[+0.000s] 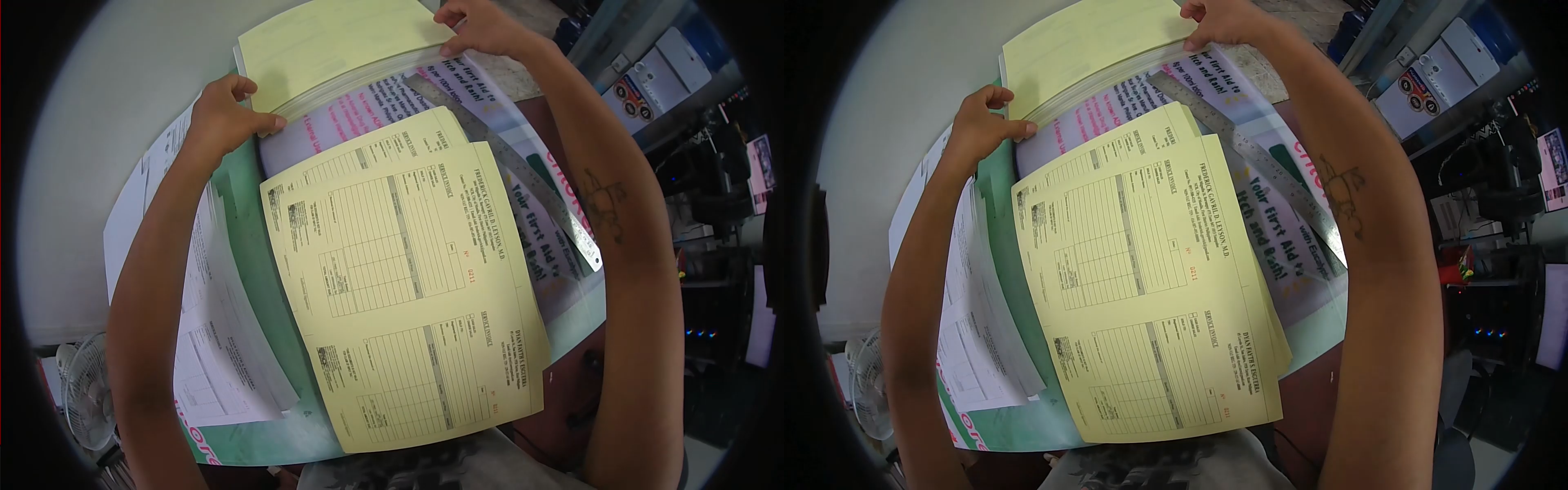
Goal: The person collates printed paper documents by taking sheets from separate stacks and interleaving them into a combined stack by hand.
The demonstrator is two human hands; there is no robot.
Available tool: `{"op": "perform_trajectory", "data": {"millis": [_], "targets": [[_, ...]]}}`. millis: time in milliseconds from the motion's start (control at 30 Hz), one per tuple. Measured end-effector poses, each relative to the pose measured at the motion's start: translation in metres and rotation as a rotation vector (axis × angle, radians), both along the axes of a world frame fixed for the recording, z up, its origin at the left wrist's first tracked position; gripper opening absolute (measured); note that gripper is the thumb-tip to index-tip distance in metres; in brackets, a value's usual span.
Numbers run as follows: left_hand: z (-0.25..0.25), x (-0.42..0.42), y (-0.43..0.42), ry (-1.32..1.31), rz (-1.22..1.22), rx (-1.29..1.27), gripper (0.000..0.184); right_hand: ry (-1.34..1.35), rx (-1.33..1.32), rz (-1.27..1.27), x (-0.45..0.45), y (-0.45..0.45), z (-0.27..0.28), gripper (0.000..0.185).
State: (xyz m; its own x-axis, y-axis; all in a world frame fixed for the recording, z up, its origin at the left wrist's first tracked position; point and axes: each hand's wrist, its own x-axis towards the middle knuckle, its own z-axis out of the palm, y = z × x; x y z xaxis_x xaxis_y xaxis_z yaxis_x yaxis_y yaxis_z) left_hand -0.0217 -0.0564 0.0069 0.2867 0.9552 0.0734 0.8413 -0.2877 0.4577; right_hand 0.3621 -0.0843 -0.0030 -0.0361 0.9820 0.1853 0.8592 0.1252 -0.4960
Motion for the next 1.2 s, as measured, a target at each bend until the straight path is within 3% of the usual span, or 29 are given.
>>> {"op": "perform_trajectory", "data": {"millis": [167, 367, 567, 867, 1200], "targets": [[0.001, -0.002, 0.003, 0.005, -0.004, -0.013, 0.080, -0.034, 0.013, -0.033, -0.001, 0.000, 0.002, 0.057], [0.001, -0.006, 0.001, -0.007, 0.003, 0.032, 0.080, 0.142, -0.051, 0.025, 0.014, -0.004, 0.010, 0.050], [0.007, -0.006, -0.003, 0.024, 0.015, -0.006, 0.083, -0.067, -0.110, -0.034, 0.014, -0.016, 0.024, 0.046], [0.000, -0.008, 0.003, 0.007, -0.029, 0.069, 0.075, -0.129, -0.025, -0.054, 0.016, -0.005, 0.008, 0.039], [0.004, -0.006, 0.000, 0.041, -0.003, 0.039, 0.077, -0.137, -0.130, -0.084, 0.013, -0.017, 0.018, 0.036]]}}
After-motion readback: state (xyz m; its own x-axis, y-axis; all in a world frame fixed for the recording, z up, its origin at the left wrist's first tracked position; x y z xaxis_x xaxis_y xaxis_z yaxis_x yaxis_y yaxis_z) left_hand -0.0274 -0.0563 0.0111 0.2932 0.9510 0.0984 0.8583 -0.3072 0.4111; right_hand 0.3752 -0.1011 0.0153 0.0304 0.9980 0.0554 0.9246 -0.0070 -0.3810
